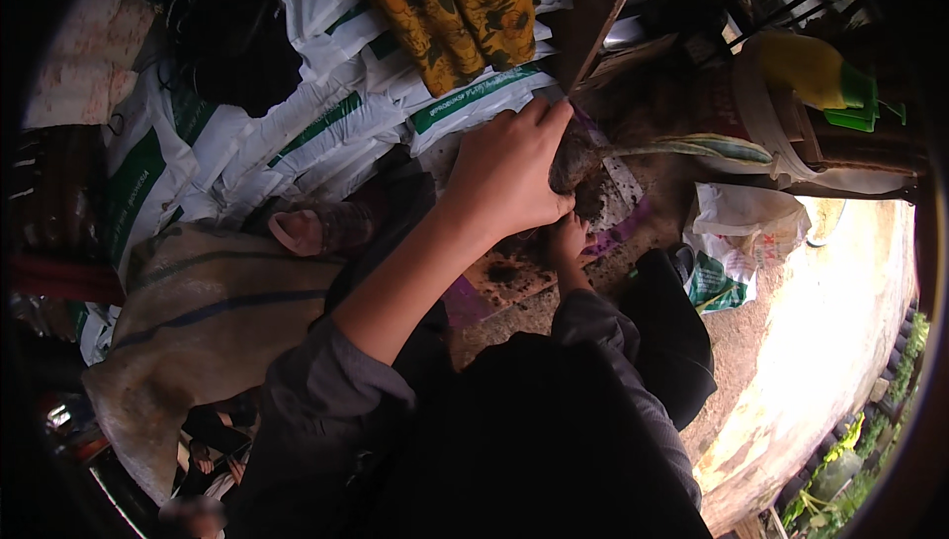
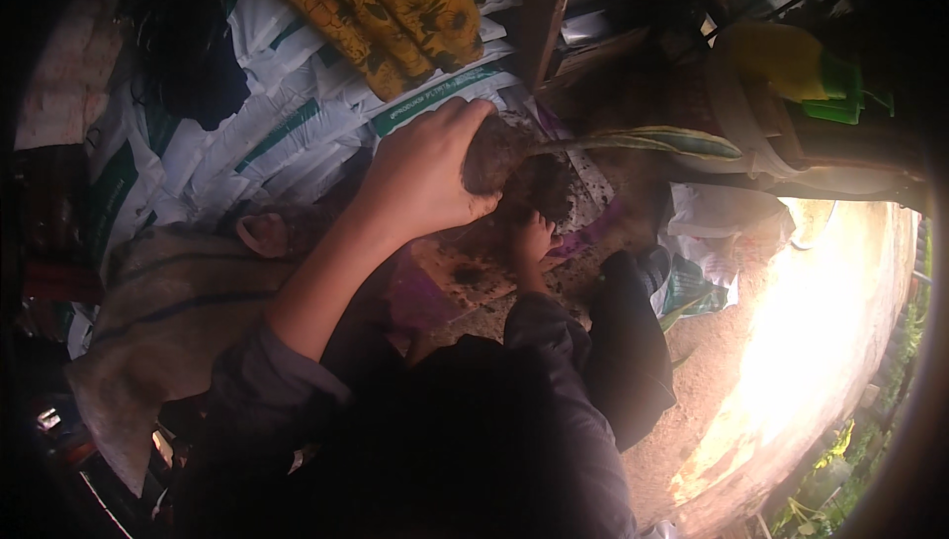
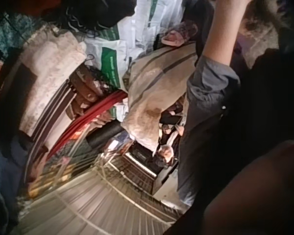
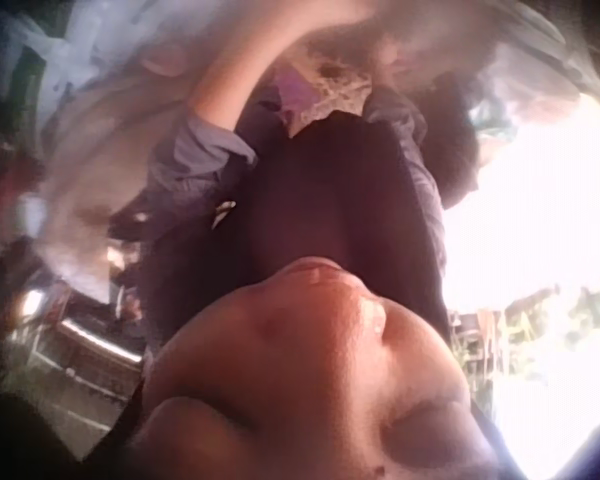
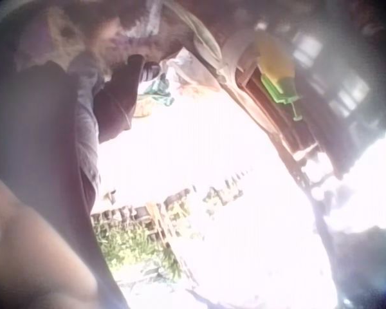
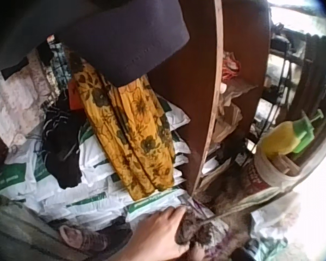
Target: The person sits and uses both hands to clean soil and debris from the root ball of a plant. They repeatedly rub and pick at the root mass to remove dirt, occasionally turning the root to access different areas.
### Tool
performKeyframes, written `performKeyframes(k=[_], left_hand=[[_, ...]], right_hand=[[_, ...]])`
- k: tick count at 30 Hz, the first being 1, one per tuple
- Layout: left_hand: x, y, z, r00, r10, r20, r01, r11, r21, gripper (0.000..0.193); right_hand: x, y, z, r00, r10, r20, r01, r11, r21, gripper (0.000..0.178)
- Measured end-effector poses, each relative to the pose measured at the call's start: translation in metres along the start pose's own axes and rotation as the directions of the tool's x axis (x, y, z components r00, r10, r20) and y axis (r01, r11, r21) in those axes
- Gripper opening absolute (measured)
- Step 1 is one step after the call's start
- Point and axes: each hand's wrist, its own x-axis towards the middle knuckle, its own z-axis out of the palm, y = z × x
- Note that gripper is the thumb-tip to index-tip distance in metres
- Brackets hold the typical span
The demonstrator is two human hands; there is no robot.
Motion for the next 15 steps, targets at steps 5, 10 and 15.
performKeyframes(k=[5, 10, 15], left_hand=[[0.000, -0.005, -0.001, 1.000, -0.014, -0.002, 0.014, 1.000, 0.020, 0.069], [0.000, -0.009, -0.001, 0.998, 0.014, -0.055, -0.012, 1.000, 0.029, 0.070], [-0.003, -0.008, -0.004, 0.997, 0.012, -0.070, -0.011, 1.000, 0.007, 0.071]], right_hand=[[0.002, 0.003, 0.002, 0.998, -0.057, -0.027, 0.054, 0.993, -0.102, 0.036], [0.004, 0.006, -0.010, 0.990, -0.073, 0.118, 0.085, 0.991, -0.104, 0.036], [-0.003, 0.010, -0.006, 0.958, -0.284, 0.026, 0.284, 0.939, -0.196, 0.028]])
